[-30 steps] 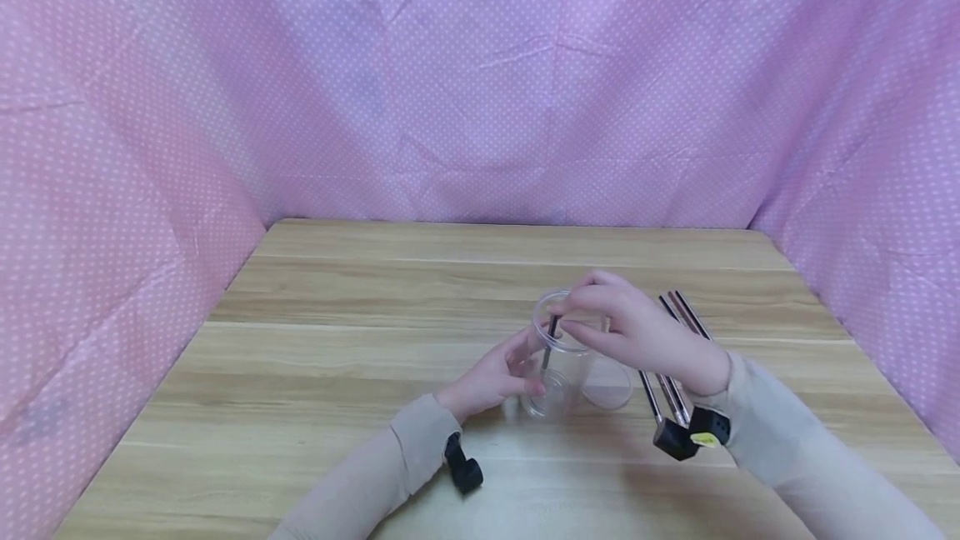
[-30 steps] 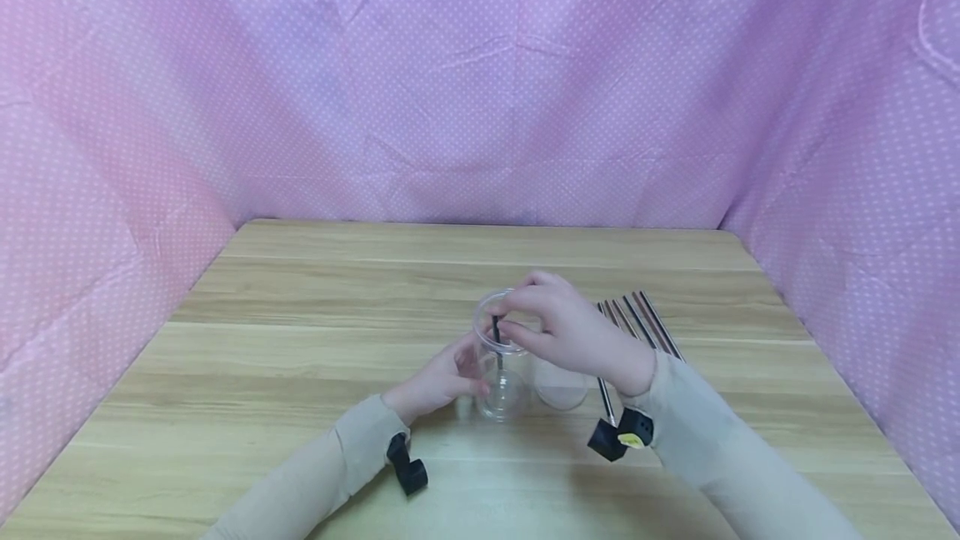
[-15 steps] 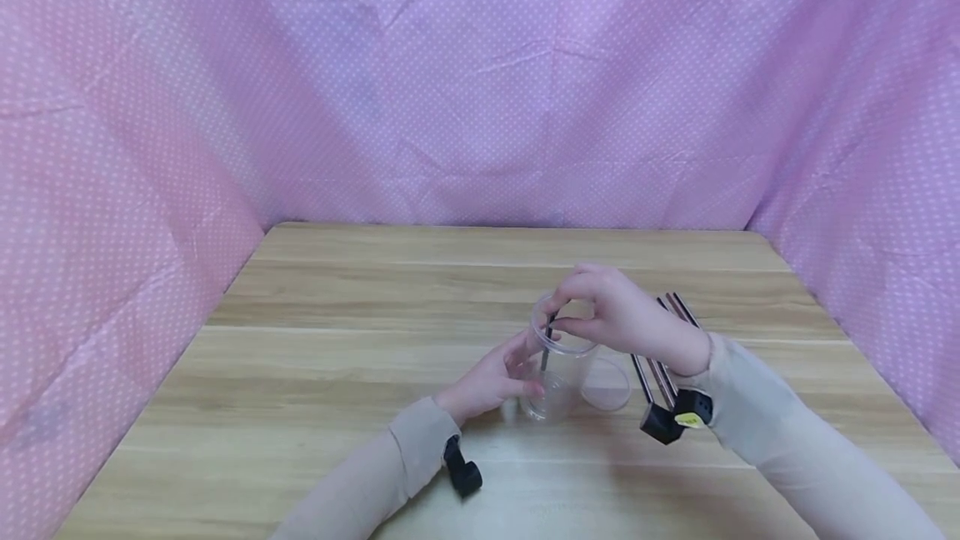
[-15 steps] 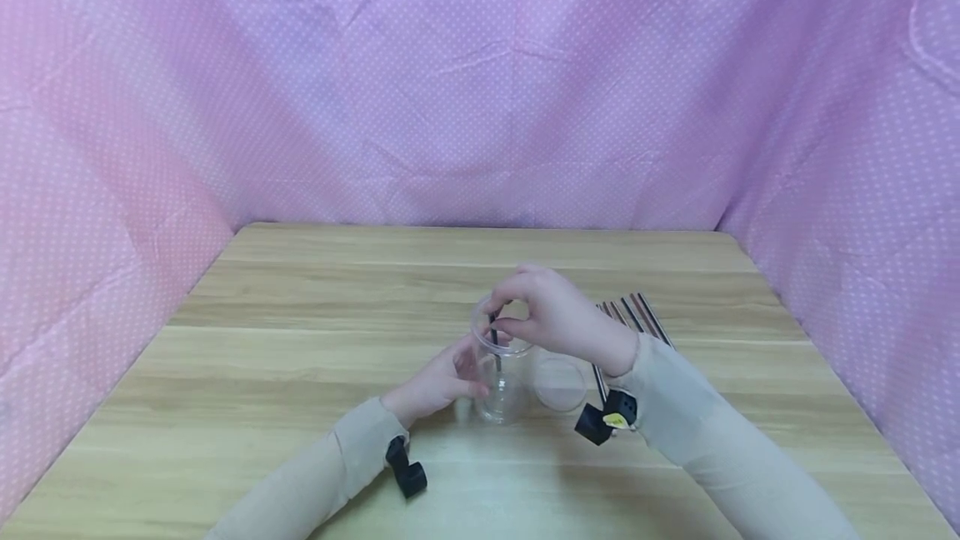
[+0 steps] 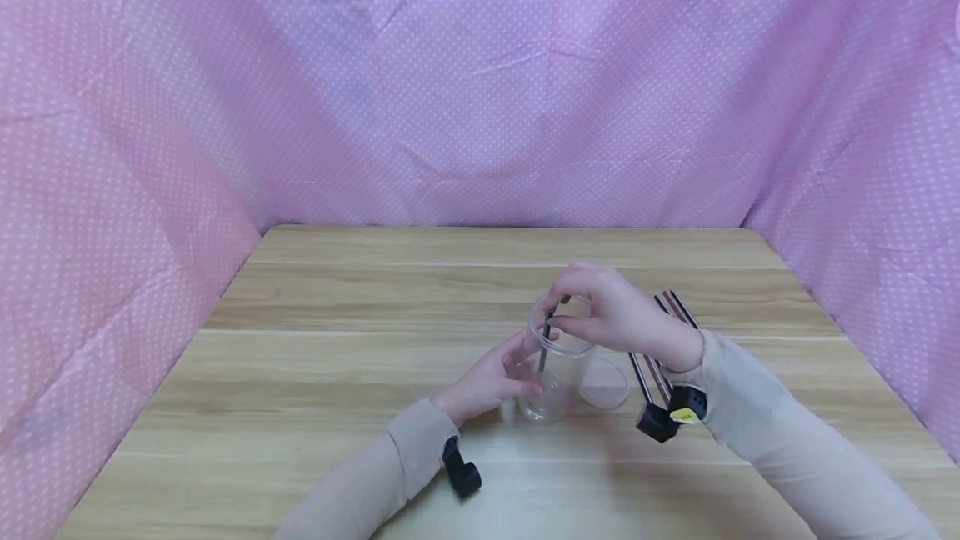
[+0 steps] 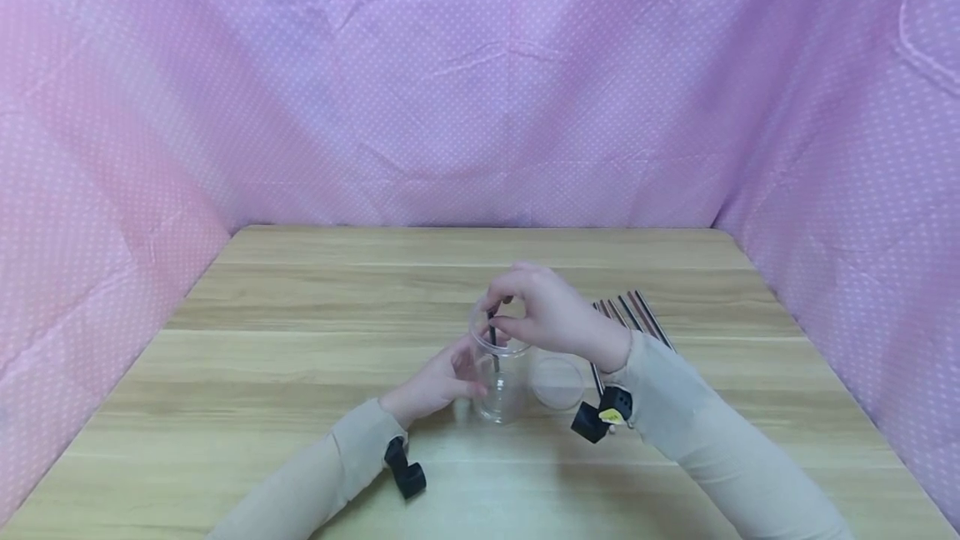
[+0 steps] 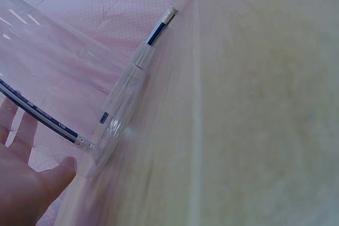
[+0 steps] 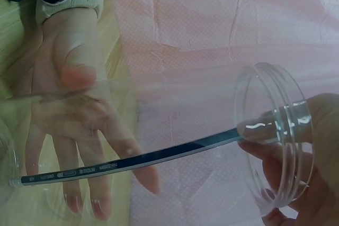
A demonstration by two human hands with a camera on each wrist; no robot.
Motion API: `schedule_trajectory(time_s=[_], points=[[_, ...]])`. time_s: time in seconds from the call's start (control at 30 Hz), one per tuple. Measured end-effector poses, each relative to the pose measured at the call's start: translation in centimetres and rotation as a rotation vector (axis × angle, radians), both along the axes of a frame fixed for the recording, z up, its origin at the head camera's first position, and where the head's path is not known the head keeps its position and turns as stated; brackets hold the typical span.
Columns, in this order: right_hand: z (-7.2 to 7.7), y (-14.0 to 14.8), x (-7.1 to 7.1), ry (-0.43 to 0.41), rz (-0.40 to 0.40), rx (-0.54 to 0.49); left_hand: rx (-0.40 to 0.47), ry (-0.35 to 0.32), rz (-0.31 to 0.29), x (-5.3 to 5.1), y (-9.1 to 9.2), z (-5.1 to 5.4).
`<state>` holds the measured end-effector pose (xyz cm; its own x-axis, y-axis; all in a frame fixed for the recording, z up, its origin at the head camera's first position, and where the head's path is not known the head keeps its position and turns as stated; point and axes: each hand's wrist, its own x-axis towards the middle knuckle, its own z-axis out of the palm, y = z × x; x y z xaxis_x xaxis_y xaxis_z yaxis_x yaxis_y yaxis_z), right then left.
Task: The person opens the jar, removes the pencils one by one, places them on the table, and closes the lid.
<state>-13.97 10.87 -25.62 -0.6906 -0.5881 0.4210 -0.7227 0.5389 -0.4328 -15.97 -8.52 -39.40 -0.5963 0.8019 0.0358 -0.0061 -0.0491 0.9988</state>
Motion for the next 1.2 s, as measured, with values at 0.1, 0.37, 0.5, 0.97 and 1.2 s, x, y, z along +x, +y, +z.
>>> schedule_trajectory(time_s=[0.1,0.37,0.5,0.97,1.2], points=[[-0.2,0.0,0.0,0.006,0.005,-0.055,-0.005,-0.017,0.001,0.1,0.0,0.0],[-0.2,0.2,0.2,-0.209,-0.122,-0.260,-0.039,-0.012,0.021,0.2,-0.1,0.0],[0.2,0.1,0.1,-0.339,-0.117,-0.394,-0.016,-0.004,0.001,0.2,-0.1,-0.1],[0.7,0.5,-2.2,-0.548,-0.129,-0.662,0.021,-0.022,-0.009,0.2,0.0,-0.1],[0.5,0.6,-2.8,-0.611,-0.073,-0.704,0.007,-0.016,0.001,0.3,0.0,-0.2]])
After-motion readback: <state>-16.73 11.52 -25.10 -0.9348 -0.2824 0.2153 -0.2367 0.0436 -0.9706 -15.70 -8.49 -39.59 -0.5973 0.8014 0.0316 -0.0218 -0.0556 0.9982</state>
